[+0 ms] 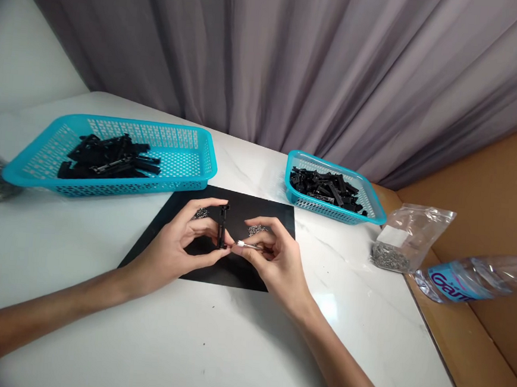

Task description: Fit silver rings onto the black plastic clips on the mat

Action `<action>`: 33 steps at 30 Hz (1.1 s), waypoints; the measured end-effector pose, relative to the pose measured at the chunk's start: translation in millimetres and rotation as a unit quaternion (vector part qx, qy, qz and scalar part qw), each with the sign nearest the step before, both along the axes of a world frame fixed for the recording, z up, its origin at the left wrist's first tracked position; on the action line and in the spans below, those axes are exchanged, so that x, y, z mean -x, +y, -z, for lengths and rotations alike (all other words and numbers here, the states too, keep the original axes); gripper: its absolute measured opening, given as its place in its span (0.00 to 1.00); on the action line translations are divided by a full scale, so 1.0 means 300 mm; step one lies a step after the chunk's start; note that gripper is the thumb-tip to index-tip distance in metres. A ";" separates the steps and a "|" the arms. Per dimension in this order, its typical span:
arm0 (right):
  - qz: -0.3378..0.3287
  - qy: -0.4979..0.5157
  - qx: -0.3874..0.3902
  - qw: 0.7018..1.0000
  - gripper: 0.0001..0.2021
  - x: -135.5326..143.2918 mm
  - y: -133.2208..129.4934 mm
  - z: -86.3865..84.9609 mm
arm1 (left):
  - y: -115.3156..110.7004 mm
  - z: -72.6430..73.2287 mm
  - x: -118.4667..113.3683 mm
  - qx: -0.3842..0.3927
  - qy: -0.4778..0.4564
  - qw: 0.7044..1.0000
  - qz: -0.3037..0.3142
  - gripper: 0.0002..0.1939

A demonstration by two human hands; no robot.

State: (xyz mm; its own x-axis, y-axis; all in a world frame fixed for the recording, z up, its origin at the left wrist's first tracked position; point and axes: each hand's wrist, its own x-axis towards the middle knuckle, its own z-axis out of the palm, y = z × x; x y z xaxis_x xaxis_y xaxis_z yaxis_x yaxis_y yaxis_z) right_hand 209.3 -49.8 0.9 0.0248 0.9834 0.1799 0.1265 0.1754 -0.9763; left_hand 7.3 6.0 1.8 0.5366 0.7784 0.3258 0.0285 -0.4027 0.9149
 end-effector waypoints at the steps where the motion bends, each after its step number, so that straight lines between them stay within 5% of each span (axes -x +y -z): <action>1: 0.007 -0.002 -0.003 1.000 0.17 0.003 -0.002 -0.003 | -0.003 0.001 0.002 -0.016 0.007 1.000 -0.007 0.34; 7: 0.003 0.007 -0.016 1.000 0.07 0.011 -0.004 -0.002 | -0.020 0.010 0.017 -0.100 0.057 0.993 -0.025 0.39; 17: -0.011 -0.026 -0.014 1.000 0.04 0.014 -0.009 0.003 | -0.022 -0.002 0.016 -0.059 0.055 0.996 -0.030 0.40; 24: 0.058 -0.161 -0.112 0.979 0.04 0.005 0.000 -0.004 | 0.009 0.003 0.010 -0.036 0.039 0.998 -0.026 0.35; 28: 0.137 -0.199 -0.200 0.949 0.04 -0.001 0.019 -0.026 | 0.023 0.014 0.013 -0.112 0.112 0.987 -0.042 0.33; 33: 0.095 -0.208 -0.219 0.949 0.06 0.009 0.036 -0.011 | 0.022 0.012 0.010 -0.121 0.178 0.976 -0.031 0.30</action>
State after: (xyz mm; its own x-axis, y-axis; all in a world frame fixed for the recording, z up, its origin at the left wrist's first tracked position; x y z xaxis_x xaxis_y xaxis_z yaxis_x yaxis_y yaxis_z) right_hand 206.5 -39.0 4.1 0.0312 0.7966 0.6036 0.5545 0.4887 -0.6736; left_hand 4.4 12.7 -1.9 0.6040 0.7362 0.3054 0.3578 -0.5928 0.7215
